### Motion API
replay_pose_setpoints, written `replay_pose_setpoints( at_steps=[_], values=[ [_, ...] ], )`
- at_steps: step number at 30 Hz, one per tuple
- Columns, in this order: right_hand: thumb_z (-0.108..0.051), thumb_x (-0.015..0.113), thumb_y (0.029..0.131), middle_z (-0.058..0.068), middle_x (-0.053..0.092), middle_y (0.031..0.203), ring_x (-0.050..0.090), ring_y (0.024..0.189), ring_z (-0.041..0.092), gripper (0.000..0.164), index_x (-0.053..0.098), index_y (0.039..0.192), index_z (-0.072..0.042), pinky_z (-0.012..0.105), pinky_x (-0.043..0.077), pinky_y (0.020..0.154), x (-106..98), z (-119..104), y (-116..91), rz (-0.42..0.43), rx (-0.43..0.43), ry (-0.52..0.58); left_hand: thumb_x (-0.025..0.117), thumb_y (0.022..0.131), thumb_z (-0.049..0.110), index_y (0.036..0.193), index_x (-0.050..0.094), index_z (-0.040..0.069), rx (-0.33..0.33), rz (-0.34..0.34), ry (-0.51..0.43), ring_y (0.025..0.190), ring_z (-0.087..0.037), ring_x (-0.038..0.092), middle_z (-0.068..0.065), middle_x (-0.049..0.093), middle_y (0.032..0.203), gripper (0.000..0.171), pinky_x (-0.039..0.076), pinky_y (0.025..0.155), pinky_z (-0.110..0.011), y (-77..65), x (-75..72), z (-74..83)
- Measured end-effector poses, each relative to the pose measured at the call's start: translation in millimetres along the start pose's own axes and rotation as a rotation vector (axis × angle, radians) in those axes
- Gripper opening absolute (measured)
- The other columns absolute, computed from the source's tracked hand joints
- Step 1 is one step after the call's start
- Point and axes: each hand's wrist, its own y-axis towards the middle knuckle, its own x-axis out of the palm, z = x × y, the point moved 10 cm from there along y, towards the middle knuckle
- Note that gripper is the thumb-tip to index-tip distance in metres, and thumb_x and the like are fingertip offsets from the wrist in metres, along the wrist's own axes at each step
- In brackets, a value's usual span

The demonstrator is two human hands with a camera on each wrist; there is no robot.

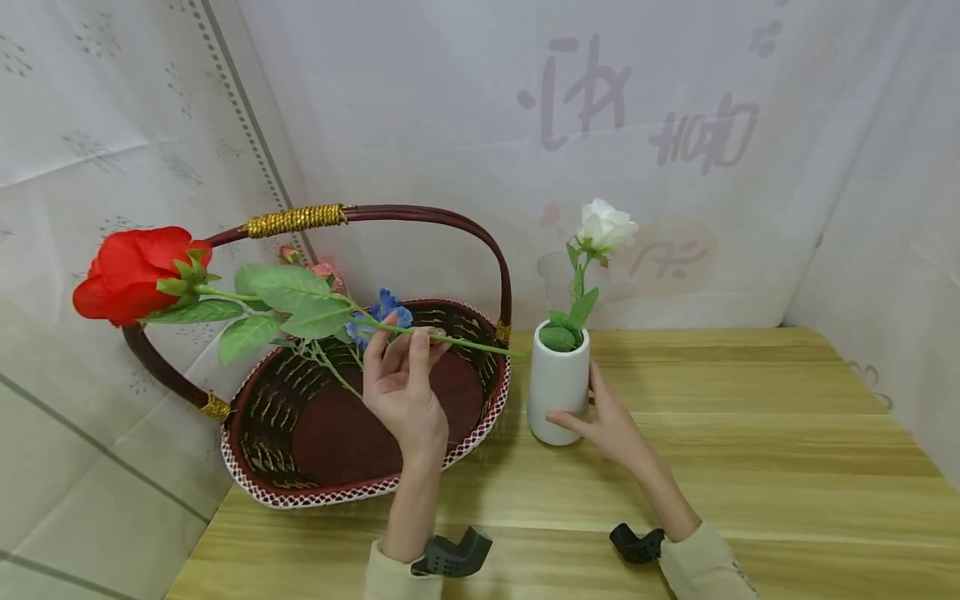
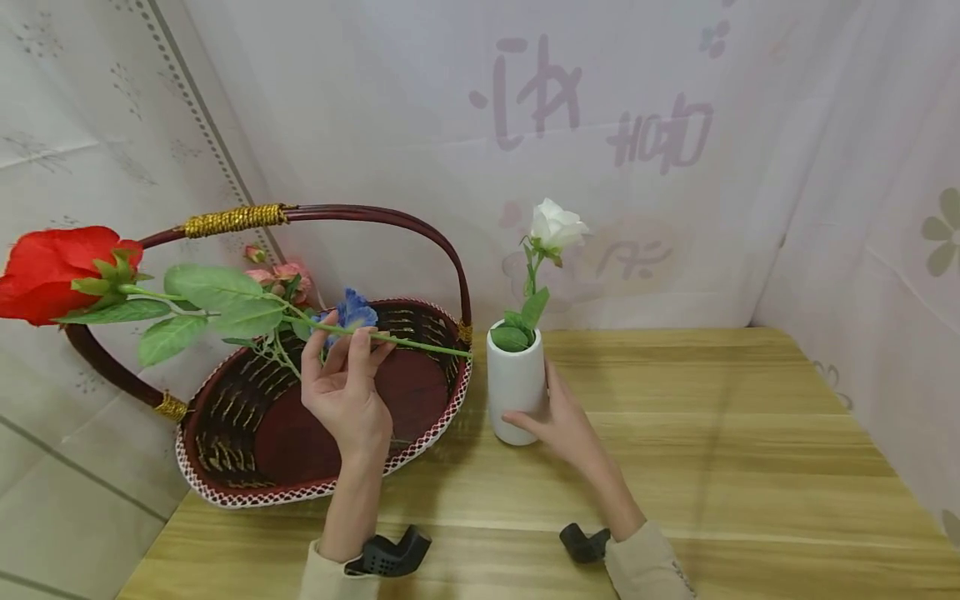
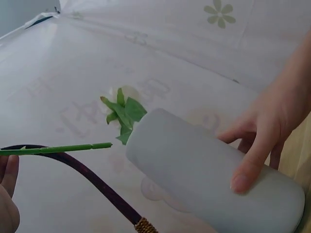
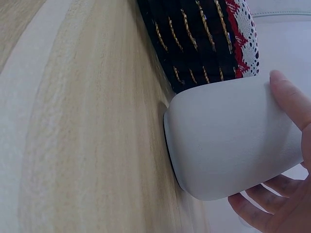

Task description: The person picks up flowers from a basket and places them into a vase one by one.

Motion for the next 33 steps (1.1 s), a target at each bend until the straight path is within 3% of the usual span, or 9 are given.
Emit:
replay_pose_setpoints(
  at_steps=[14,21,26,33],
  values=[
    [-0.025,0.084,0.086,0.016,0.039,0.153,0.043,0.137,0.034,0.104,0.013,0.162,-0.016,0.057,0.044,0.105,0,-2,0,-0.011,0.007,0.008,0.061,0.094,-0.013,0.131,0.061,-0.007,0.008,-0.013,-0.024,0.091,-0.028,0.070,-0.014,0.071,0.093,0.037,0.062,0.079,-0.043,-4.4,19.6,2.5],
    [-0.012,0.082,0.087,0.026,0.038,0.151,0.043,0.135,0.042,0.101,0.014,0.160,-0.002,0.059,0.043,0.106,-6,-42,-7,-0.020,0.028,0.023,0.061,0.095,-0.012,0.131,0.063,-0.004,0.010,-0.045,-0.012,0.094,-0.028,0.071,-0.013,0.071,0.095,0.037,0.061,0.081,-0.043,-6.3,27.4,-6.0],
    [-0.011,0.082,0.087,0.027,0.040,0.150,0.044,0.134,0.043,0.099,0.015,0.159,0.000,0.060,0.044,0.105,-7,-43,-7,-0.014,0.020,0.012,0.060,0.096,-0.011,0.132,0.062,-0.006,0.011,-0.075,0.000,0.095,-0.028,0.070,-0.013,0.071,0.097,0.036,0.061,0.081,-0.042,-6.9,33.6,-11.4],
    [-0.012,0.083,0.086,0.026,0.041,0.149,0.045,0.134,0.042,0.100,0.016,0.159,-0.001,0.058,0.045,0.104,-5,-38,-5,-0.009,0.021,-0.003,0.059,0.098,-0.009,0.136,0.062,0.002,0.020,-0.130,0.045,0.093,-0.026,0.070,-0.016,0.070,0.100,0.040,0.061,0.083,-0.042,-7.8,44.2,-17.0]
  ],
)
